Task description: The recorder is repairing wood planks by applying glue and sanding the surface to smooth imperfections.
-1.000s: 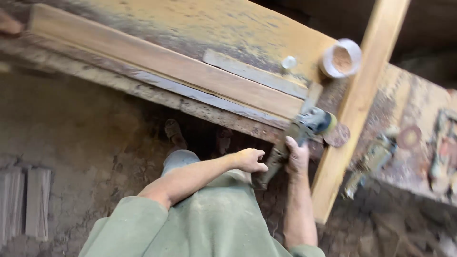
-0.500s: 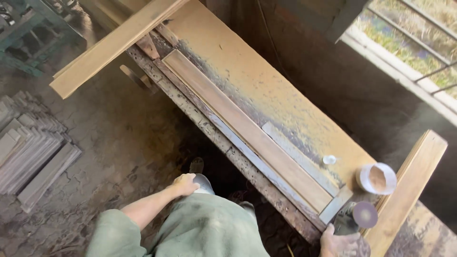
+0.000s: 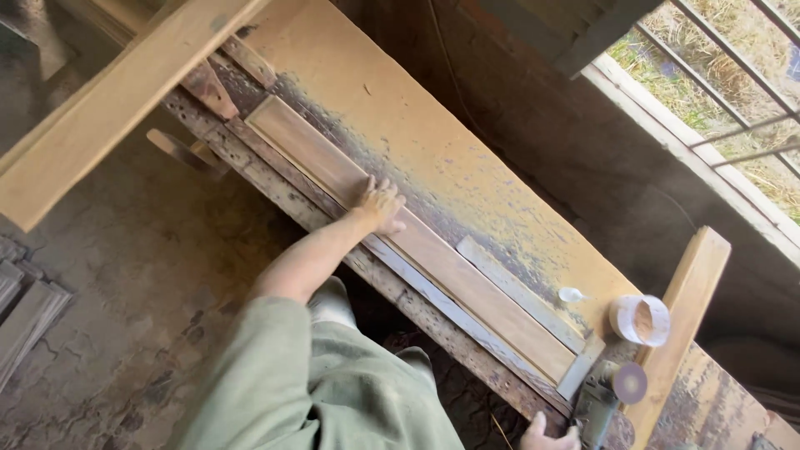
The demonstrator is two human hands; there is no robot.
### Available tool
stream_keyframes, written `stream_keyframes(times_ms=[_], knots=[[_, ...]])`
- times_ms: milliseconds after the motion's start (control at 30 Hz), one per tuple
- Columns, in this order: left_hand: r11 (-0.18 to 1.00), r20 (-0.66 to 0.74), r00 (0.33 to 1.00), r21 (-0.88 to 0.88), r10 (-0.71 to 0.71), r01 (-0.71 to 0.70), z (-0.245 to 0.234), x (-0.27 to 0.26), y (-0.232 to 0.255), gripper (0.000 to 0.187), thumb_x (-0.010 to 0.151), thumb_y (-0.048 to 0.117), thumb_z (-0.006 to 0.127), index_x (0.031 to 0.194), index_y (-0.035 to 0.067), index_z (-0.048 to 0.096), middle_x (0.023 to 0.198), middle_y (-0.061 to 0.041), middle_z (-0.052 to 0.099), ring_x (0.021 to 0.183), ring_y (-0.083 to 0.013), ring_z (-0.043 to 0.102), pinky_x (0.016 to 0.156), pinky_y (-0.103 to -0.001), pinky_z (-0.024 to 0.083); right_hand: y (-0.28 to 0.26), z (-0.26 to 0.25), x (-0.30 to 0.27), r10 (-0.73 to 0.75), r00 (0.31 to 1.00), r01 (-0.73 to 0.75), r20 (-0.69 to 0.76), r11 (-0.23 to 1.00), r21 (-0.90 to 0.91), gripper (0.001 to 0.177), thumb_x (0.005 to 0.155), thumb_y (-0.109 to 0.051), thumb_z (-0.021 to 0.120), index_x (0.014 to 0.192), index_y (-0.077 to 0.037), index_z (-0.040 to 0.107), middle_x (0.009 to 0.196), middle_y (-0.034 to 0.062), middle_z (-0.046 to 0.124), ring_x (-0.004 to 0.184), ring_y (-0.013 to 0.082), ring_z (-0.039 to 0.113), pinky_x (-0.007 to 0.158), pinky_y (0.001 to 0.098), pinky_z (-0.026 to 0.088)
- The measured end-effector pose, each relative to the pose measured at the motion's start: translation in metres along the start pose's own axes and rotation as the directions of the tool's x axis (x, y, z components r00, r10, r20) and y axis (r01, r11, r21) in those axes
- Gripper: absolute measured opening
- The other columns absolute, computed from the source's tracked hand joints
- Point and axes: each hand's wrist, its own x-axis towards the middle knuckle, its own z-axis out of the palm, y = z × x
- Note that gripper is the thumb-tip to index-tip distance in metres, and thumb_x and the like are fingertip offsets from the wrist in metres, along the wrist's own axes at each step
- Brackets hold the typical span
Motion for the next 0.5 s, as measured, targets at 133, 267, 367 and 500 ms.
stream_keyframes(times_ms=[133, 267, 367, 500], knots=[[0.980, 0.016, 0.987, 0.112, 0.162, -0.163, -0.041, 0.029, -0.025, 0.053, 0.085, 0.059, 0.070, 0.111, 0.012, 0.075, 0.122, -0.015, 0.069, 0.122, -0.0333, 0.057, 0.113, -0.061, 0.039, -0.045, 0.048, -0.077, 0.237, 0.925, -0.345, 0.298, 0.853, 0.392, 0.027, 0.086, -0.005, 0.083, 0.095, 0.011, 0.062, 0.082, 0.0243, 0.066, 0.069, 0.0297, 0.062, 0.066, 0.0389, 0.053], [0.962, 0.245, 0.933, 0.011, 0.262, -0.273, -0.070, 0.049, -0.033, 0.065, 0.063, 0.065, 0.080, 0.102, 0.012, 0.081, 0.097, -0.007, 0.078, 0.089, -0.0258, 0.072, 0.081, -0.044, 0.056, -0.209, 0.013, -0.086, 0.497, 0.446, -0.878, 0.744, 0.403, 0.256, 0.050, 0.095, -0.022, 0.068, 0.134, 0.008, 0.059, 0.121, 0.0291, 0.065, 0.107, 0.0389, 0.064, 0.089, 0.0461, 0.052], [0.905, 0.343, 0.859, 0.053, 0.380, -0.421, -0.065, 0.035, -0.035, 0.063, 0.074, 0.066, 0.072, 0.106, 0.013, 0.079, 0.099, -0.006, 0.078, 0.088, -0.0234, 0.072, 0.079, -0.040, 0.056, -0.342, -0.039, -0.049, 0.377, 0.088, -0.993, 0.922, -0.042, 0.112, 0.051, 0.105, -0.021, 0.048, 0.152, 0.000, 0.043, 0.147, 0.0289, 0.051, 0.130, 0.0440, 0.054, 0.106, 0.0524, 0.044], [0.863, 0.234, 0.860, 0.125, 0.454, -0.490, -0.079, -0.015, -0.035, 0.056, 0.097, 0.062, 0.060, 0.095, 0.007, 0.075, 0.087, -0.010, 0.078, 0.075, -0.0247, 0.074, 0.063, -0.036, 0.060, -0.376, 0.007, -0.054, 0.185, -0.023, -0.947, 0.982, -0.320, 0.038, 0.058, 0.096, -0.045, 0.053, 0.143, -0.013, 0.045, 0.155, 0.0270, 0.046, 0.140, 0.0427, 0.046, 0.115, 0.0540, 0.037]])
